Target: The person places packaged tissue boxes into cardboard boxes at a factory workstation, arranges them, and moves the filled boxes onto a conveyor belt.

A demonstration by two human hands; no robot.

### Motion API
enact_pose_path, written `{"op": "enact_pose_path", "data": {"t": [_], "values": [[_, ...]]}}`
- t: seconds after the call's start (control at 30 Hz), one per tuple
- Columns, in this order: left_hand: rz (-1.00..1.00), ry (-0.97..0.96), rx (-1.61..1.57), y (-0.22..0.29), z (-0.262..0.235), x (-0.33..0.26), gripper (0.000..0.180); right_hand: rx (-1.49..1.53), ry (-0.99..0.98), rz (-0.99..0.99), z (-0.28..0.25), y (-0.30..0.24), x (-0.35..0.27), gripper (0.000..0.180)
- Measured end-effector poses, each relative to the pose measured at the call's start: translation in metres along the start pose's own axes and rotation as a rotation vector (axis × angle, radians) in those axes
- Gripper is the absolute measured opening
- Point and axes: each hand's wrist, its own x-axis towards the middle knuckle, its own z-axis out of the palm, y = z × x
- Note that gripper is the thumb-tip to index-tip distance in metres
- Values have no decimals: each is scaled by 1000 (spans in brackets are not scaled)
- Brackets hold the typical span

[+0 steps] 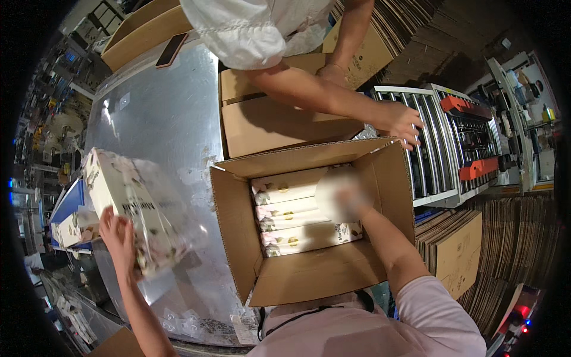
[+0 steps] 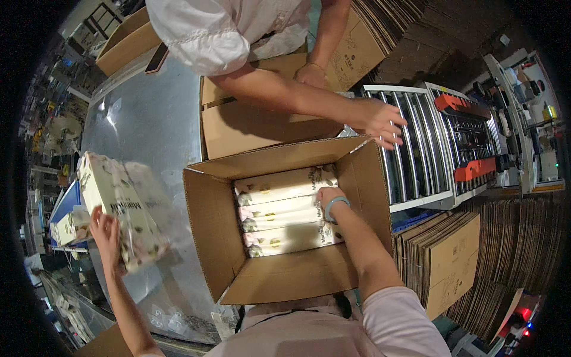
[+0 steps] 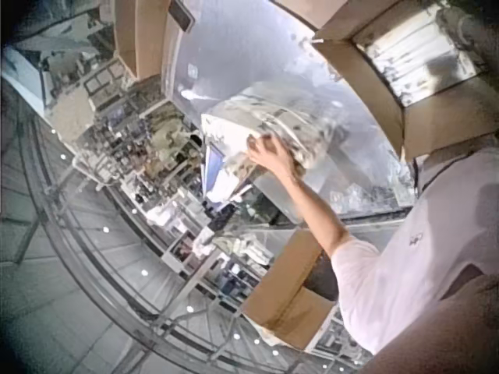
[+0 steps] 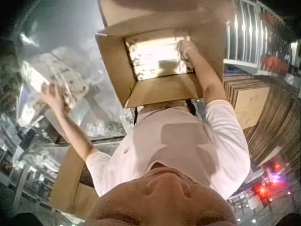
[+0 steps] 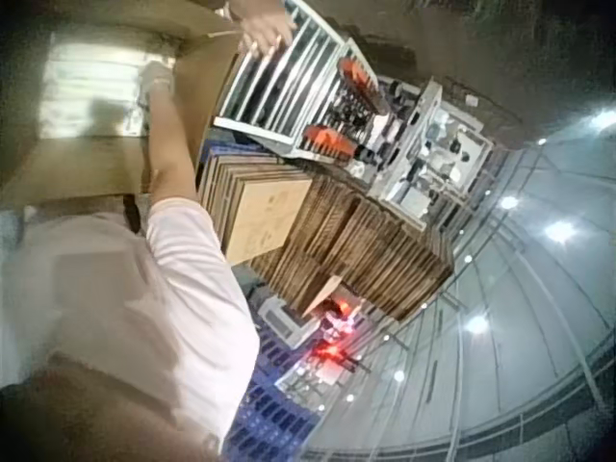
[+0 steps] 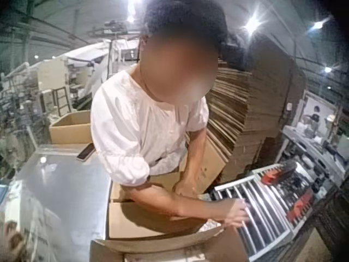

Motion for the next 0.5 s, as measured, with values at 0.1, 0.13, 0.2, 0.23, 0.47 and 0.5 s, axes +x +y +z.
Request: {"op": "enact_pose_path", "data": {"t": [0.1, 0.13, 0.2, 0.23, 0.47, 0.5], "values": [[22, -11, -54, 23, -14, -34, 11, 92, 127, -51, 10, -8, 6, 16], [12, -5, -89, 24, -13, -37, 11, 128, 184, -90, 8, -10, 5, 16], [-8, 9, -160, 27, -11, -39, 11, 79, 147, -149, 9, 0, 18, 17], [14, -24, -136, 26, -11, -39, 19, 74, 81, -147, 5, 2, 22, 17], [-46, 26, -18, 32, -9, -24, 73, -274, -166, -172, -15, -3, 30, 17], [-97, 20, 65, 11, -6, -23, 82, -342, -112, -188, -13, -8, 26, 16]]}}
